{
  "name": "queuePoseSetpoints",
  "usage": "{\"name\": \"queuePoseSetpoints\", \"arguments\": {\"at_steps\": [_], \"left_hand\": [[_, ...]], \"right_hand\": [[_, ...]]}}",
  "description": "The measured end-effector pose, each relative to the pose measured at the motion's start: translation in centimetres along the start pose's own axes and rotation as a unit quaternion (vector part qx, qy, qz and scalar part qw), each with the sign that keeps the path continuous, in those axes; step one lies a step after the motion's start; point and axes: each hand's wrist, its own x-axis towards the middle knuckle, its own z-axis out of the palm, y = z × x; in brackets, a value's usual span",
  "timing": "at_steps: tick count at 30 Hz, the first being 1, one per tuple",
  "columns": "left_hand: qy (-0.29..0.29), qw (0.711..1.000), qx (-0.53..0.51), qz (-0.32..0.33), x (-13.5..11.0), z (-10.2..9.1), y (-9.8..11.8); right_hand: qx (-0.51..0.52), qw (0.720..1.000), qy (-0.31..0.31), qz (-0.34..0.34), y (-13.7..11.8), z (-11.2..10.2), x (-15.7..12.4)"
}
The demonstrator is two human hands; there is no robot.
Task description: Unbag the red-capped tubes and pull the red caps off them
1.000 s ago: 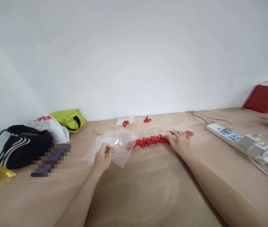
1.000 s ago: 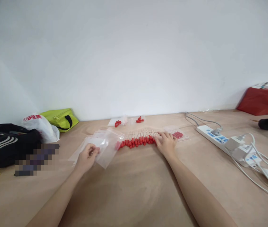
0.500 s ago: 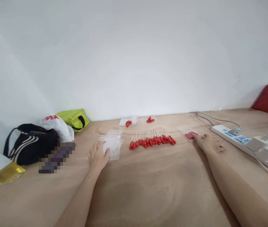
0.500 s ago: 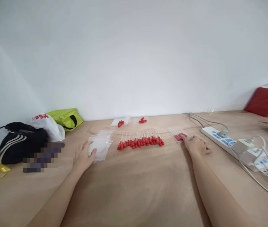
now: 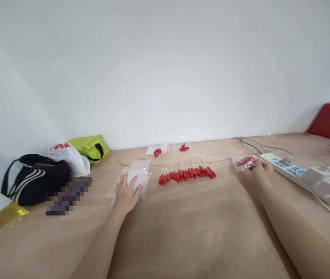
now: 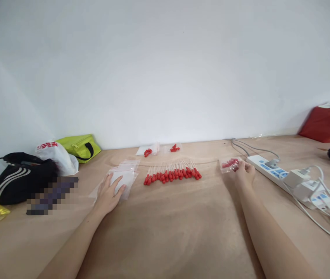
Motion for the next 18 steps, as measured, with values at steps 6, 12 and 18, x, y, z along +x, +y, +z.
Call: {"name": "queuePoseSetpoints", "arguments": {"at_steps": [6,12,18], "left_hand": [[0.078,0.976,-0.183,0.093,-0.8,-0.4,3.0],[-0.117,0.919,-0.337,0.170,-3.5,-0.4,8.1],[-0.131,0.917,-0.349,0.140,-3.7,-0.2,8.8]], "right_hand": [[0.372,0.925,-0.045,0.056,-4.1,-1.1,-3.2],[0.314,0.901,-0.274,0.119,-5.8,-2.4,-11.2],[0.279,0.885,-0.324,0.184,-6.9,-3.0,-18.5]]}}
